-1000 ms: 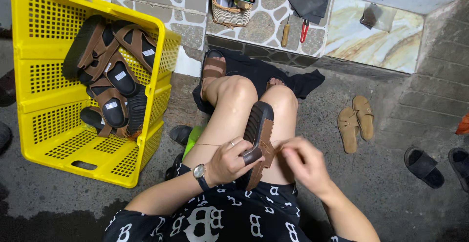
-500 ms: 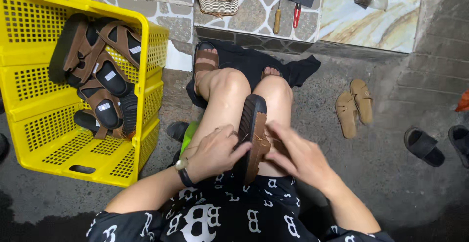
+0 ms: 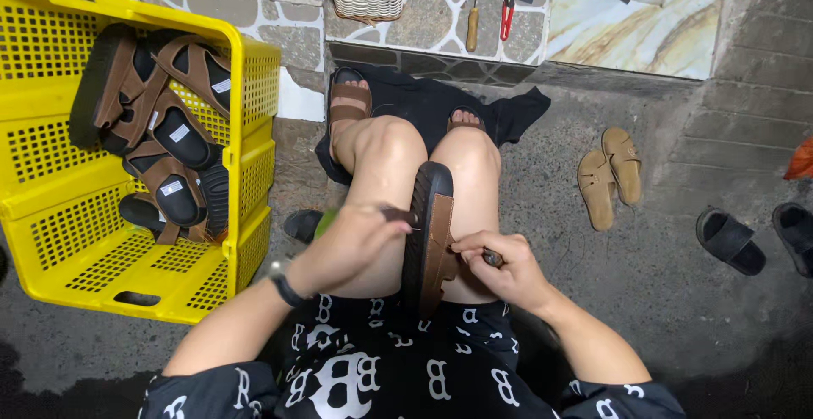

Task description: The person sits on the floor and sews a brown sandal using a needle and thread. They repeatedly pull the thread through the sole and strap, then use pliers to cut the thread and inspect the finished sandal.

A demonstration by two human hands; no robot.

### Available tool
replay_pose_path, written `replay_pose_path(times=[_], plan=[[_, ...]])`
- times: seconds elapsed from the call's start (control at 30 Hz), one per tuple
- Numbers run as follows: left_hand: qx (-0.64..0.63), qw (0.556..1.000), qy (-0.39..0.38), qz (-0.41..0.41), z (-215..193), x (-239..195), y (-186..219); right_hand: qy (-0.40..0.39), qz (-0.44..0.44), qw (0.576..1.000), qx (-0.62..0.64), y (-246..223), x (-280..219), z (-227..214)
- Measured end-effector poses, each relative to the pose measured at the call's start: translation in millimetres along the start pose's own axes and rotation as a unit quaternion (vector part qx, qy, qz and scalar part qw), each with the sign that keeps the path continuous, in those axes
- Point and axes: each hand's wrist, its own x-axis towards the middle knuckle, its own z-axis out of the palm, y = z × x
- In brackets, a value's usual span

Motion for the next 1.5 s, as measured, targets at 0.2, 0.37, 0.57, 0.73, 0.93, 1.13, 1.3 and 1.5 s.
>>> replay_pose_path(times=[0.2, 0.37, 0.57, 0.73, 0.93, 1.13, 1.3, 1.5], plan=[[0.181, 0.976, -0.102, 0.065, -0.5, 10.6, 6.1, -0.007, 0.002, 1.000, 0.021, -5.8, 12.9, 0.3], [0.173, 0.980, 0.027, 0.091, 11.2, 13.7, -20.0, -0.006, 0.013, 0.999, 0.029, 7.5, 14.4, 5.2], [0.161, 0.971, 0.134, 0.113, 13.7, 9.8, -23.3, -0.017, 0.018, 1.000, 0.002, 12.1, 10.9, 4.9], [-0.134, 0.977, 0.119, -0.112, -41.0, 1.1, -41.8, -0.086, -0.020, 0.971, -0.223, -4.7, 1.6, -11.7], [0.327, 0.915, 0.233, 0.046, -28.3, -1.5, -45.1, -0.048, -0.161, 0.917, -0.361, 8.2, -2.9, -10.5], [0.030, 0.982, 0.106, 0.156, 22.6, 7.7, -11.1, -0.044, -0.187, 0.897, -0.397, 10.2, -0.3, -11.4], [0.015, 0.977, 0.108, 0.183, 27.3, 14.7, -22.2, -0.062, -0.190, 0.888, -0.414, 13.5, 0.6, -15.3], [0.009, 0.974, 0.115, 0.193, 30.5, 18.4, -31.2, -0.061, -0.191, 0.848, -0.490, 6.1, -0.5, -12.2]])
